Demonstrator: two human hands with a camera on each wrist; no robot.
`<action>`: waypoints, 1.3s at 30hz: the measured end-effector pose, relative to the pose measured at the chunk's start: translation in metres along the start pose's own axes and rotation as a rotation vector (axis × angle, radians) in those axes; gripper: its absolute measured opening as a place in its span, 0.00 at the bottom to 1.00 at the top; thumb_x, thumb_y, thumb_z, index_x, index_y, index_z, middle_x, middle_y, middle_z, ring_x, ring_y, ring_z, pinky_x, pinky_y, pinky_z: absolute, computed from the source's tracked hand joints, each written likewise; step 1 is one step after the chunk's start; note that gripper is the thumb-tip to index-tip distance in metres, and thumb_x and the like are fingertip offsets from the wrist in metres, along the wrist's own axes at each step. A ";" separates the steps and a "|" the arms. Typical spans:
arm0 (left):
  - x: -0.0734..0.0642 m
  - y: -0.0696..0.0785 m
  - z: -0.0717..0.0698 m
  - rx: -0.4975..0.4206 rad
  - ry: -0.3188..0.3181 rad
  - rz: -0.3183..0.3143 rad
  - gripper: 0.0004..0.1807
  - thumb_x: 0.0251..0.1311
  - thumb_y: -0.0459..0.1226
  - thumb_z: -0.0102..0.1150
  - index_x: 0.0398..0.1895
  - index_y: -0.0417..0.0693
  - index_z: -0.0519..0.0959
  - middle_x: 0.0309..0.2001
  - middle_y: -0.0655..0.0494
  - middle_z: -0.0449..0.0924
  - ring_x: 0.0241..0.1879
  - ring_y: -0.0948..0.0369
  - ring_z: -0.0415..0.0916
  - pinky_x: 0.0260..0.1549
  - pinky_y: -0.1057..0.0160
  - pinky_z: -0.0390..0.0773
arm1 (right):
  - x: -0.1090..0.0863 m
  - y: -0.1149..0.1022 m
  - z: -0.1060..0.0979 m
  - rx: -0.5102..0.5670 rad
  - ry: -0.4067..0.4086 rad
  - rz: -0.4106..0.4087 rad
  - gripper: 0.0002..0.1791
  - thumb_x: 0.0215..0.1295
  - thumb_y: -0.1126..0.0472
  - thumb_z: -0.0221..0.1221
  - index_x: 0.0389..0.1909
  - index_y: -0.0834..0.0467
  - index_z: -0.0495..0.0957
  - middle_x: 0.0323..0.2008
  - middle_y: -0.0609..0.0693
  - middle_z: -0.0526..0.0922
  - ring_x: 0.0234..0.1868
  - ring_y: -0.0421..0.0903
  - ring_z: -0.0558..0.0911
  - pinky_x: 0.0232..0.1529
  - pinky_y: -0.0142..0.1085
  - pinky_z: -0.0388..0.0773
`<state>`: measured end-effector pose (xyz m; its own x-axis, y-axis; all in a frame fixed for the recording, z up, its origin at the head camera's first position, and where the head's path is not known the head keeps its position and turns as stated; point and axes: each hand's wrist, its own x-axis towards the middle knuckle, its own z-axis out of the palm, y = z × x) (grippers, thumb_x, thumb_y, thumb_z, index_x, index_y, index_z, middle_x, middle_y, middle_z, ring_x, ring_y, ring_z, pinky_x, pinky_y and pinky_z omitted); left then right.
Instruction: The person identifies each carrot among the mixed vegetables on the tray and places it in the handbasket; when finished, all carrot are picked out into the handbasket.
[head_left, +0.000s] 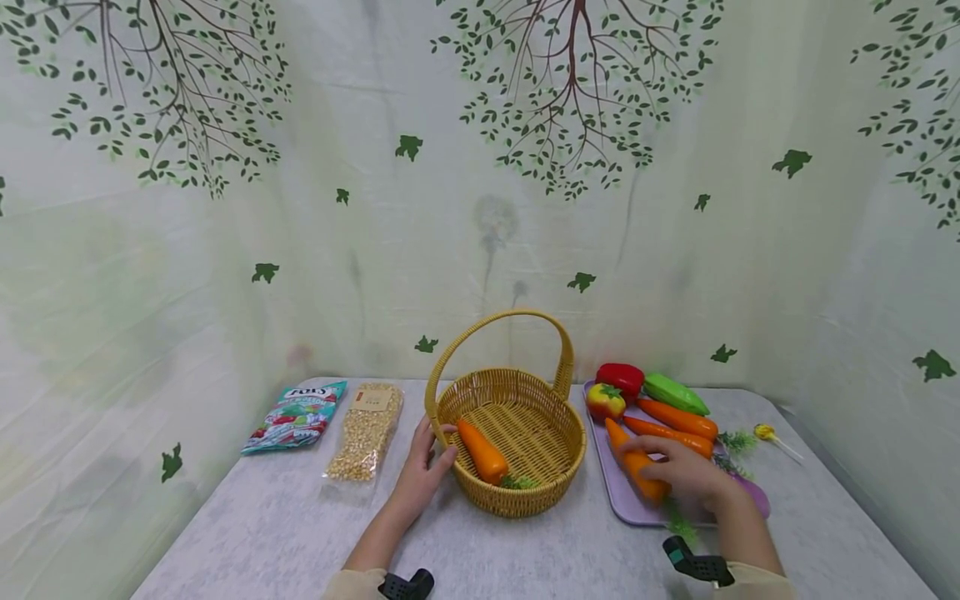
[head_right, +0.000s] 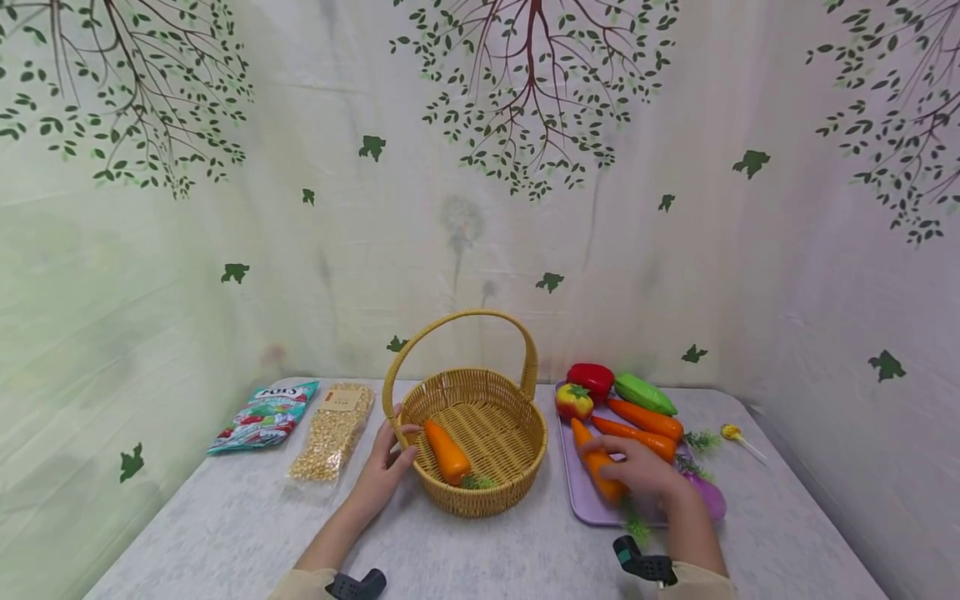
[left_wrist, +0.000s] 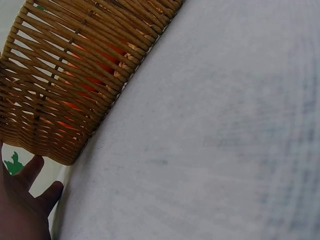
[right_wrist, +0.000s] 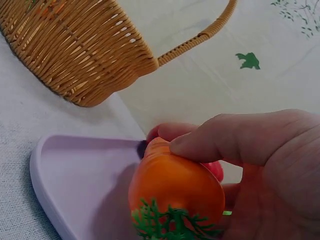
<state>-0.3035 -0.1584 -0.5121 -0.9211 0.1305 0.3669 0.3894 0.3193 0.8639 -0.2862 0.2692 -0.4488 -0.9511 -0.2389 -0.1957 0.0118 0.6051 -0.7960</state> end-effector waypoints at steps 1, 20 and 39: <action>0.000 0.000 0.000 -0.003 0.000 0.002 0.21 0.72 0.42 0.54 0.64 0.45 0.71 0.81 0.55 0.42 0.80 0.45 0.43 0.69 0.31 0.56 | -0.001 -0.001 -0.001 0.019 -0.004 -0.003 0.23 0.65 0.58 0.62 0.62 0.50 0.78 0.67 0.61 0.70 0.56 0.55 0.73 0.51 0.47 0.79; -0.001 0.002 -0.001 -0.007 -0.005 -0.003 0.22 0.72 0.43 0.54 0.64 0.45 0.71 0.81 0.55 0.41 0.80 0.44 0.42 0.69 0.30 0.56 | -0.012 -0.017 -0.006 0.243 -0.097 -0.071 0.36 0.62 0.52 0.67 0.72 0.45 0.67 0.76 0.55 0.59 0.62 0.54 0.70 0.54 0.40 0.77; 0.000 0.002 0.000 -0.009 -0.008 -0.028 0.22 0.72 0.44 0.54 0.65 0.48 0.70 0.81 0.56 0.40 0.80 0.45 0.40 0.71 0.31 0.53 | -0.005 -0.053 0.016 0.204 -0.161 -0.259 0.29 0.64 0.53 0.65 0.66 0.47 0.73 0.71 0.56 0.67 0.55 0.55 0.77 0.50 0.42 0.82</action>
<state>-0.3026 -0.1579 -0.5107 -0.9317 0.1295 0.3394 0.3632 0.3142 0.8771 -0.2773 0.2261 -0.4147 -0.8699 -0.4909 -0.0477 -0.1463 0.3491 -0.9256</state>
